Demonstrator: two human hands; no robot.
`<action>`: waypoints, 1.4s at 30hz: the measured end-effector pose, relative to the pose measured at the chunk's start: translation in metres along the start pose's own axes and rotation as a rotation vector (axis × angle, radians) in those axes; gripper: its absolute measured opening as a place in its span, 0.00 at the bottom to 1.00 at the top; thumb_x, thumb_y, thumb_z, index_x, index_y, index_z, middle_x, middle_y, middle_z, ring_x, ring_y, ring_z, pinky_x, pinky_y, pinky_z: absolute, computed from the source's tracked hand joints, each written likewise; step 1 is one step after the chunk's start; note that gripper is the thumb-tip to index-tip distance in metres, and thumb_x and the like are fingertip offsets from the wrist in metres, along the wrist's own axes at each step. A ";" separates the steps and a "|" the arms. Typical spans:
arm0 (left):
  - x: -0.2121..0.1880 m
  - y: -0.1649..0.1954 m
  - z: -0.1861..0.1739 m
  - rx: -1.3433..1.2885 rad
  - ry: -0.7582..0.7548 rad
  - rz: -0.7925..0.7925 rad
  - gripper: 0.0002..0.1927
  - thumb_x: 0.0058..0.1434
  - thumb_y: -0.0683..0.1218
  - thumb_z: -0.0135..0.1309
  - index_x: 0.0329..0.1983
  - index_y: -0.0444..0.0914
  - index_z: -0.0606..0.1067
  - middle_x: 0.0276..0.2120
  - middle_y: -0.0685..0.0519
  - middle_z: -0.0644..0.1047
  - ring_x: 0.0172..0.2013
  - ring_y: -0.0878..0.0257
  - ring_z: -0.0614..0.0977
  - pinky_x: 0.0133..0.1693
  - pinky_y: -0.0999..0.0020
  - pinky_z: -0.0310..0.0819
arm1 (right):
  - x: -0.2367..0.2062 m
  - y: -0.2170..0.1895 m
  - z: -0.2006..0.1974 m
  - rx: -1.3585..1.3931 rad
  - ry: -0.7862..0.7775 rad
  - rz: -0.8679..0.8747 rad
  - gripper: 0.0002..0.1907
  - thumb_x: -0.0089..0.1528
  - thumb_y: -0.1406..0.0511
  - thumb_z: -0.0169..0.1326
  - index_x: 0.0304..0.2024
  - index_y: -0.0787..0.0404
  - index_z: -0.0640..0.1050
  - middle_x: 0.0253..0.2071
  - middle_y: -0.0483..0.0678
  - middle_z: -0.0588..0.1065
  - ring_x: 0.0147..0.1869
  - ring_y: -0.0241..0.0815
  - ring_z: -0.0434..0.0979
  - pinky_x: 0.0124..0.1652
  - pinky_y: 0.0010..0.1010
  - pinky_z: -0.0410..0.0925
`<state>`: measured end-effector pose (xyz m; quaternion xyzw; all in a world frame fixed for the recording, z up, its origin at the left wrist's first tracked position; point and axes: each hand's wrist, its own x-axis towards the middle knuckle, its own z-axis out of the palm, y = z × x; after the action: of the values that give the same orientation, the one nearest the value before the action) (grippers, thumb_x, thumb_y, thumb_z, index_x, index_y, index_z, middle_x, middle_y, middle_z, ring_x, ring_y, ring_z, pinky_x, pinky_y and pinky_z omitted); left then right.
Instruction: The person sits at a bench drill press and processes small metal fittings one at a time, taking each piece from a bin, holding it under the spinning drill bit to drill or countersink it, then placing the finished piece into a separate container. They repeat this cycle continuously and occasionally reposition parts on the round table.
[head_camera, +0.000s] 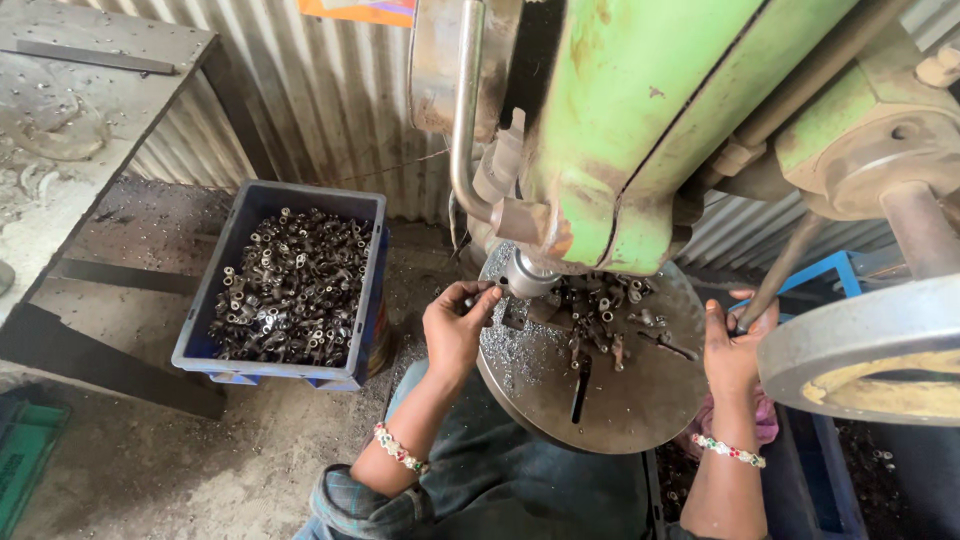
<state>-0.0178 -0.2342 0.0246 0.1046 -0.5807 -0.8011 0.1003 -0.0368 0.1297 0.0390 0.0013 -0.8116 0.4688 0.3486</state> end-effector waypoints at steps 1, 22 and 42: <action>0.001 0.002 -0.001 0.041 -0.010 -0.007 0.11 0.60 0.43 0.66 0.42 0.31 0.82 0.28 0.56 0.80 0.25 0.73 0.73 0.28 0.76 0.67 | 0.000 0.000 0.001 0.012 0.004 -0.004 0.20 0.65 0.76 0.62 0.54 0.61 0.69 0.36 0.39 0.61 0.39 0.29 0.60 0.42 0.20 0.61; 0.037 -0.046 0.011 -0.162 -0.001 0.104 0.10 0.64 0.41 0.65 0.29 0.32 0.77 0.24 0.58 0.75 0.25 0.73 0.70 0.27 0.75 0.63 | 0.013 0.005 0.019 -0.059 0.126 -0.127 0.14 0.67 0.77 0.63 0.50 0.66 0.72 0.33 0.40 0.68 0.34 0.28 0.64 0.37 0.21 0.61; 0.036 -0.029 -0.009 -0.036 -0.152 0.240 0.07 0.66 0.43 0.60 0.37 0.33 0.79 0.29 0.60 0.78 0.31 0.74 0.74 0.35 0.77 0.71 | 0.097 -0.018 0.059 -0.109 0.034 -0.069 0.14 0.63 0.72 0.48 0.49 0.63 0.80 0.36 0.46 0.79 0.30 0.35 0.74 0.31 0.30 0.67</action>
<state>-0.0507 -0.2436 -0.0079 -0.0284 -0.5807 -0.7992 0.1526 -0.1380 0.1062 0.0886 0.0025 -0.8294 0.4114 0.3779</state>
